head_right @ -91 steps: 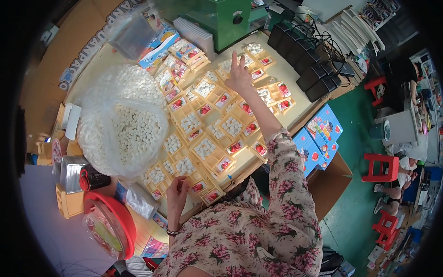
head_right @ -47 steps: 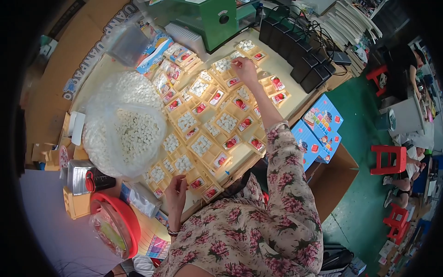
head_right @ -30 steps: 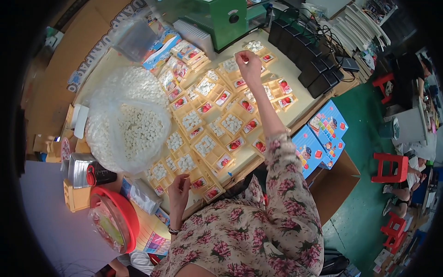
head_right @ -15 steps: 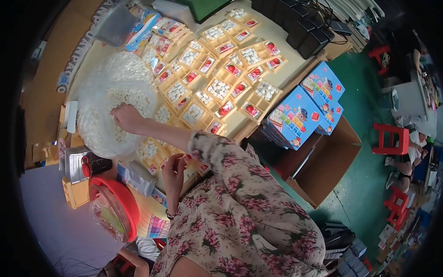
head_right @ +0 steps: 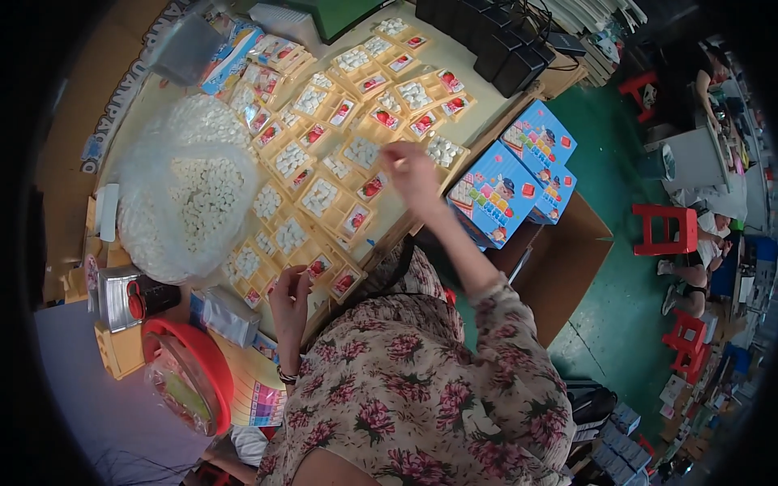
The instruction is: Sorting small white blocks into compartment trays and packing them into plastic bags.
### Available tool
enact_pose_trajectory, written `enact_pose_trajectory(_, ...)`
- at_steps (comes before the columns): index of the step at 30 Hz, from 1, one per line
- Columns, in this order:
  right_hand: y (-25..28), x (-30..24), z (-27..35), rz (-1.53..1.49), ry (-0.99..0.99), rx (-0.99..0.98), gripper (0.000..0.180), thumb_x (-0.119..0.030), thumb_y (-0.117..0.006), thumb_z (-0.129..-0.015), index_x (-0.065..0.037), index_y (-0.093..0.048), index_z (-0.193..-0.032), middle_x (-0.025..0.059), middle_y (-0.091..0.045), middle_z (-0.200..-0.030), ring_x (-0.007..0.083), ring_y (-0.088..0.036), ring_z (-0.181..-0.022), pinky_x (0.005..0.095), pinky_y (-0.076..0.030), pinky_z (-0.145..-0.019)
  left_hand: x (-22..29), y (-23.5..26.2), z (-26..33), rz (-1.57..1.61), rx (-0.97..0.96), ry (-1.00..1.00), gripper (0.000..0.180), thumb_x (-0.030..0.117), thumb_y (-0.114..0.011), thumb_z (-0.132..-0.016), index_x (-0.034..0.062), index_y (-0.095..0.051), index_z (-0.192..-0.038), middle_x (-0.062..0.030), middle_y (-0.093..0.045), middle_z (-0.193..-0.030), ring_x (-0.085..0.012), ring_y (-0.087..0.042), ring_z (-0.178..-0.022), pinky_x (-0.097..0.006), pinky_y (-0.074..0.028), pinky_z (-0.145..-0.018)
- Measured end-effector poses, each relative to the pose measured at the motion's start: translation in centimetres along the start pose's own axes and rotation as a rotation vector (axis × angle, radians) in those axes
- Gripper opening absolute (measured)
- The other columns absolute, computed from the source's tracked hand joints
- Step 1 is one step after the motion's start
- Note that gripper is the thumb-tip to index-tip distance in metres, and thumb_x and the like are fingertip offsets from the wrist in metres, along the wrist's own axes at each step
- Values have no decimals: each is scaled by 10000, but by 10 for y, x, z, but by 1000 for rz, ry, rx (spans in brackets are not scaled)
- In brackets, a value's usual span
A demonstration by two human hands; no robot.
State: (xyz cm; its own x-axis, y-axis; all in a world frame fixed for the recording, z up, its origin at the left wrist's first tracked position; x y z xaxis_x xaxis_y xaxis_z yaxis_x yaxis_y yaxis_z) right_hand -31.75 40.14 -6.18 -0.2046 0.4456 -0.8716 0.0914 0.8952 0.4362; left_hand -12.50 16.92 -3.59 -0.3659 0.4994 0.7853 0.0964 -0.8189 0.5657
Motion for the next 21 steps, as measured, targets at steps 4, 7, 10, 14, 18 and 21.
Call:
enact_pose_trajectory(4, 94, 29, -19, 280, -31, 152, 100, -27, -602, -773, -10, -652, -857, 130, -647, -758, 276, -617, -748, 352, -484, -693, 9, -7, 1, 26, -16, -12, 179, 131, -554, -892, 29, -584, -1036, -48, -637, -769, -96, -598, -696, -229, -458, -610)
enact_pose_trajectory(7, 118, 29, -24, 543, 16, -194, 313, -23, -575, -784, -70, -615, -1091, 139, -621, -1042, 262, -564, -1009, 341, -451, -843, 16, -14, -1, 50, -34, -56, 174, 120, -556, -891, 33, -585, -1039, -44, -635, -781, -90, -591, -701, -230, -453, -606)
enact_pose_trajectory(10, 107, 23, -26, 641, 283, -448, 360, -54, -548, -801, -86, -574, -1159, 140, -594, -1104, 288, -475, -1142, 361, -401, -916, 28, -29, -5, 70, -122, -114, 167, 114, -561, -887, 43, -589, -1035, -36, -623, -770, -84, -582, -708, -231, -450, -606)
enact_pose_trajectory(14, 100, 37, -39, 619, 272, -472, 365, -107, -517, -836, -81, -539, -1199, 140, -616, -1046, 296, -532, -1074, 362, -431, -871, 66, -64, -23, 15, -207, -343, 211, 93, -577, -862, 38, -568, -1066, -68, -599, -762, -131, -590, -698, -233, -461, -615)
enact_pose_trajectory(18, 95, 69, -58, 500, -16, -443, 318, -180, -500, -877, -44, -551, -1160, 154, -636, -982, 286, -604, -928, 348, -460, -794, 72, -129, -65, 83, -266, -409, 380, 141, -590, -856, 3, -468, -1188, -123, -591, -949, -181, -607, -776, -264, -491, -675)
enact_pose_trajectory(21, 97, 90, -59, 395, -46, -390, 284, -209, -524, -881, -27, -578, -1092, 160, -642, -943, 263, -622, -862, 332, -464, -756, 87, -160, -78, 129, -398, -168, 535, 187, -603, -857, -15, -351, -1283, -143, -547, -1066, -194, -590, -882, -267, -492, -739)
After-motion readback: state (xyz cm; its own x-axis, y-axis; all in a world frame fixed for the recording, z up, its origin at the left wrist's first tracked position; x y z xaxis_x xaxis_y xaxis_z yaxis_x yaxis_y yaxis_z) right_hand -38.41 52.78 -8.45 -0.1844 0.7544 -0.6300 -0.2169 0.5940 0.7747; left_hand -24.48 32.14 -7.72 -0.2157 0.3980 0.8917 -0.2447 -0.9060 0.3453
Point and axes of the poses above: each hand's wrist, its own z-axis away from the middle knuckle, its own y-axis out of the back of the hand, x = y × z, the point moved 4 cm from there along -z, towards the middle knuckle
